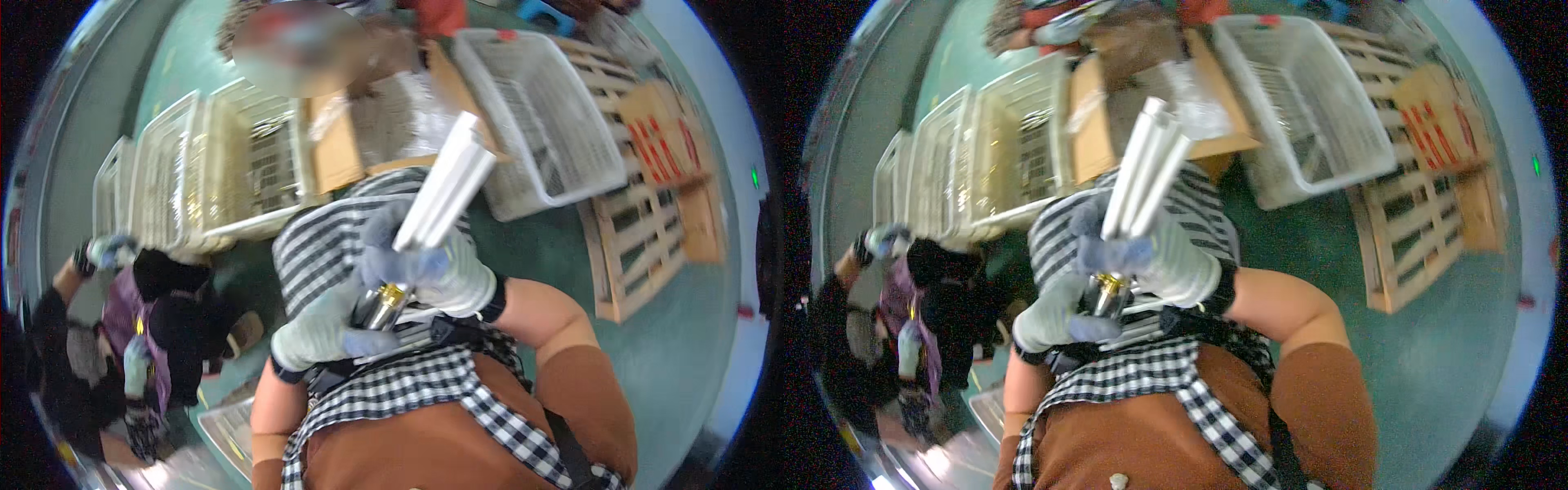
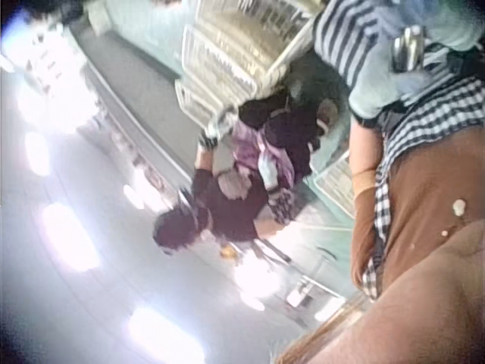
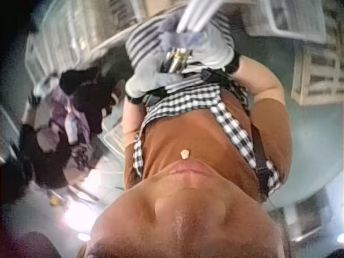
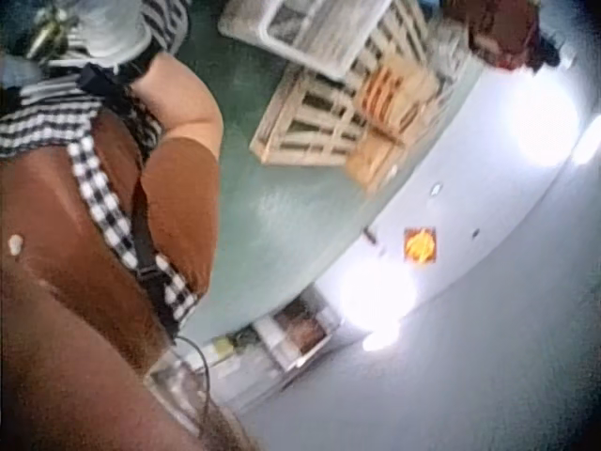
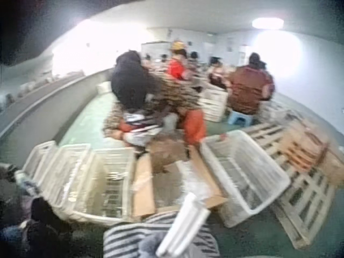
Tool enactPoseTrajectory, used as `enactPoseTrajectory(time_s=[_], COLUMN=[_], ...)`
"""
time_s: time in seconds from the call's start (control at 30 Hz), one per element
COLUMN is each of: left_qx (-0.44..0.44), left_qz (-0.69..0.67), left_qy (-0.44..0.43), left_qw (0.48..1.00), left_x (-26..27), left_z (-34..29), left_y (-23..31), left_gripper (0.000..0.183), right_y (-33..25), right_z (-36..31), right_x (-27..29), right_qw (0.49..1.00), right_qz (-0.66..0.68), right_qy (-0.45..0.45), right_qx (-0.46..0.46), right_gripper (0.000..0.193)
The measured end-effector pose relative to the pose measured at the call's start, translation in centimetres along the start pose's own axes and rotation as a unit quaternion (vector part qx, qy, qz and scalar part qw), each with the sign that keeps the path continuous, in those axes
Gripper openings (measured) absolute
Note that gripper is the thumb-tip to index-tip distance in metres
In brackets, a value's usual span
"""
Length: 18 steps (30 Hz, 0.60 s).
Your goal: Assembling small gold and white tubular components by hand in a factory setting.
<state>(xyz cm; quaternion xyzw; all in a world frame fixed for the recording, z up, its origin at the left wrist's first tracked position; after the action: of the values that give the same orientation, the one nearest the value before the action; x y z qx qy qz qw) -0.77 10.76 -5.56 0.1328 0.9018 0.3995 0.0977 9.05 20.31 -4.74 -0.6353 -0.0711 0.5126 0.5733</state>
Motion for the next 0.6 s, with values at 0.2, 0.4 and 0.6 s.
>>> enactPoseTrajectory(time_s=[0.2, 0.4, 0.6], left_qx=[-0.171, -0.125, -0.127], left_qz=[0.018, 0.323, 0.307], left_qy=[0.334, 0.462, 0.411], left_qw=[0.927, 0.817, 0.849], left_x=[3.1, 6.9, 7.6], left_z=[-1.3, -2.1, -0.2], left_y=[1.2, -5.0, -4.0], left_gripper=[0.062, 0.066, 0.069], right_y=[-5.3, -12.3, -11.2], right_z=[-1.9, -4.5, -8.0], right_x=[11.3, 27.0, 50.9], right_qw=[0.951, 0.866, 0.817], right_qz=[0.154, -0.029, -0.290], right_qy=[0.224, 0.455, 0.498], right_qx=[0.147, 0.203, -0.004], right_gripper=[0.028, 0.018, 0.022])
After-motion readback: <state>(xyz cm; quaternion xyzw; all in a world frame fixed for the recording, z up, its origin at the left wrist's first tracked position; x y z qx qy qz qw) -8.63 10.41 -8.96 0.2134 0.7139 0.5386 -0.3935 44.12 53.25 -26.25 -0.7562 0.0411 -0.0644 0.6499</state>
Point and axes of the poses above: each hand's wrist, its own z-axis towards the middle knuckle, its own x-axis out of the back of the hand, y = z × x, the point moved 5 cm from there along z, towards the middle knuckle, and after that the axes turned 14 degrees about x, right-handed, at the moved point
